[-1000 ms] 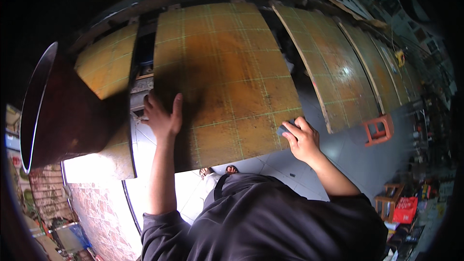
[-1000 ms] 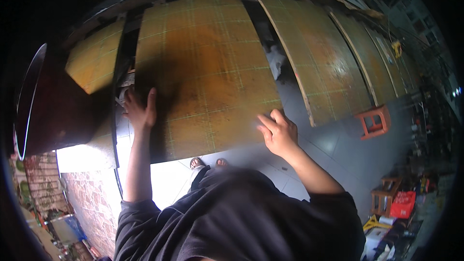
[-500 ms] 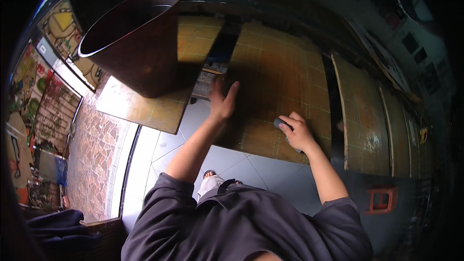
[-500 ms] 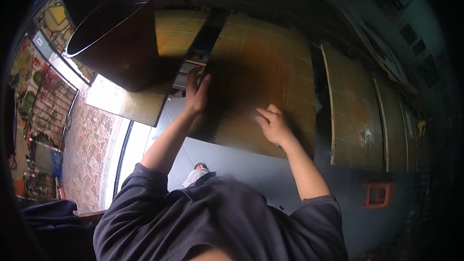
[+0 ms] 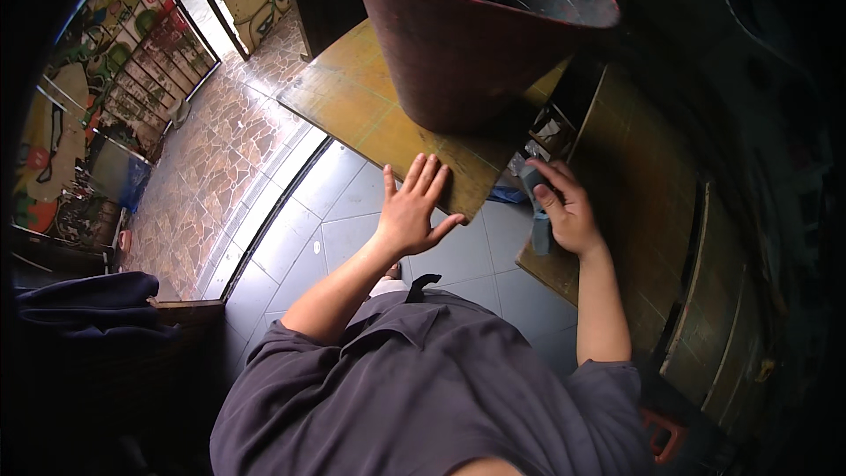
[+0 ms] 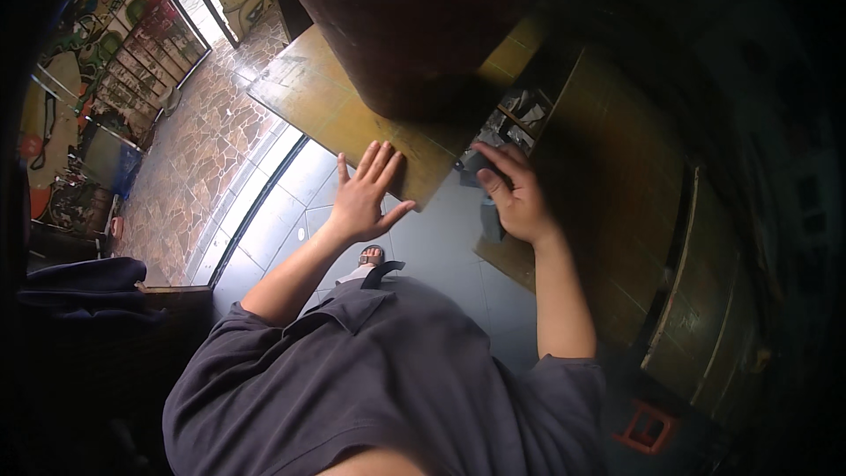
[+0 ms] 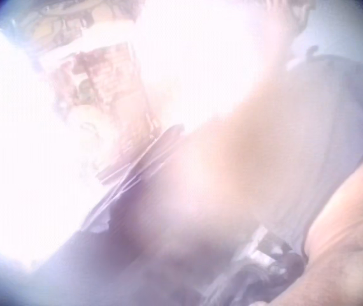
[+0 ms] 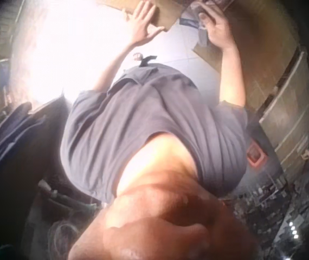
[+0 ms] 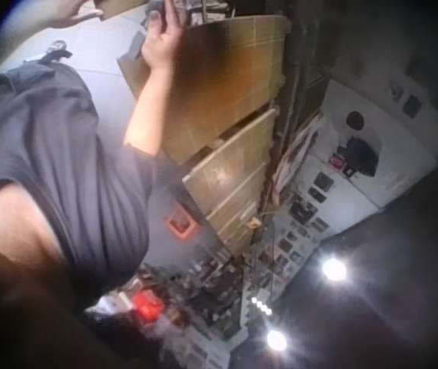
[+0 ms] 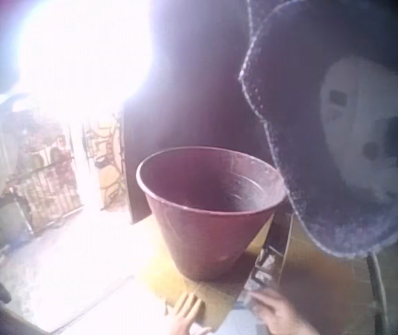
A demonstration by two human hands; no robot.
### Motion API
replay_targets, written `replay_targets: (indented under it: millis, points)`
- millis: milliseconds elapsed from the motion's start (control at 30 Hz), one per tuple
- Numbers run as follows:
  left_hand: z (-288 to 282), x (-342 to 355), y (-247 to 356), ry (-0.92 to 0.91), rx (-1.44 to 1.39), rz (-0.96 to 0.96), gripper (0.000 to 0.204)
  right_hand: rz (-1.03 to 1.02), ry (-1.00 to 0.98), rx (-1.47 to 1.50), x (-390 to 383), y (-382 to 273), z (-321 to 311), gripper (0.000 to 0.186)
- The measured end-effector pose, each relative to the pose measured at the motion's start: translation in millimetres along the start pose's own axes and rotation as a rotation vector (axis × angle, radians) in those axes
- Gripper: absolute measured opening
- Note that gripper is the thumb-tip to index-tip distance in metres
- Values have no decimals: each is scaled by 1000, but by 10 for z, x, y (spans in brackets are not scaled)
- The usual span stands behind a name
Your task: The person fills a bucket with water, then uses a sponge and a brush to scrub a large wooden board with green grid lines. The person repeatedly wets the sponge and brush, scrubs the board, and rinses the tools.
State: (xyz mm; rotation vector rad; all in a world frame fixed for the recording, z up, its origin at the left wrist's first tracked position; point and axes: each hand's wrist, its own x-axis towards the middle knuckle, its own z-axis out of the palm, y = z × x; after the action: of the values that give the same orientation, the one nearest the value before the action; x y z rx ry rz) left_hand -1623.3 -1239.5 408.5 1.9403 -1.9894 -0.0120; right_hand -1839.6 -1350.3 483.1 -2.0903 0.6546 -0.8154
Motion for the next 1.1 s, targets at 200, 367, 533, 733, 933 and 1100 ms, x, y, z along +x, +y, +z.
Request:
replay_targets:
  millis: [200,367,533,733,933,1100]
  points:
    - [-267,55,-494,-80,-35,113,69,-216,-244,-665,588,-148,714,33]
    - [-266,19,-914,-30,-48,88,71,-55,-234,-458,520,-313,709,33]
    - [-309,38,-966,-80,-101,97,75,-100,-56,-220,596,-1081,-125,27]
    - [-336,88,-1033,-25,-53,-51,76,-247,39,-279,1515,-1664,-690,21]
    - [-378,147,-1038,-87,-68,-31,76,-391,-512,-775,2770,-1368,-238,18]
    - [-459,158,-1085,45,-181,-107,70,-871,-977,-1383,3102,-1001,304,14]
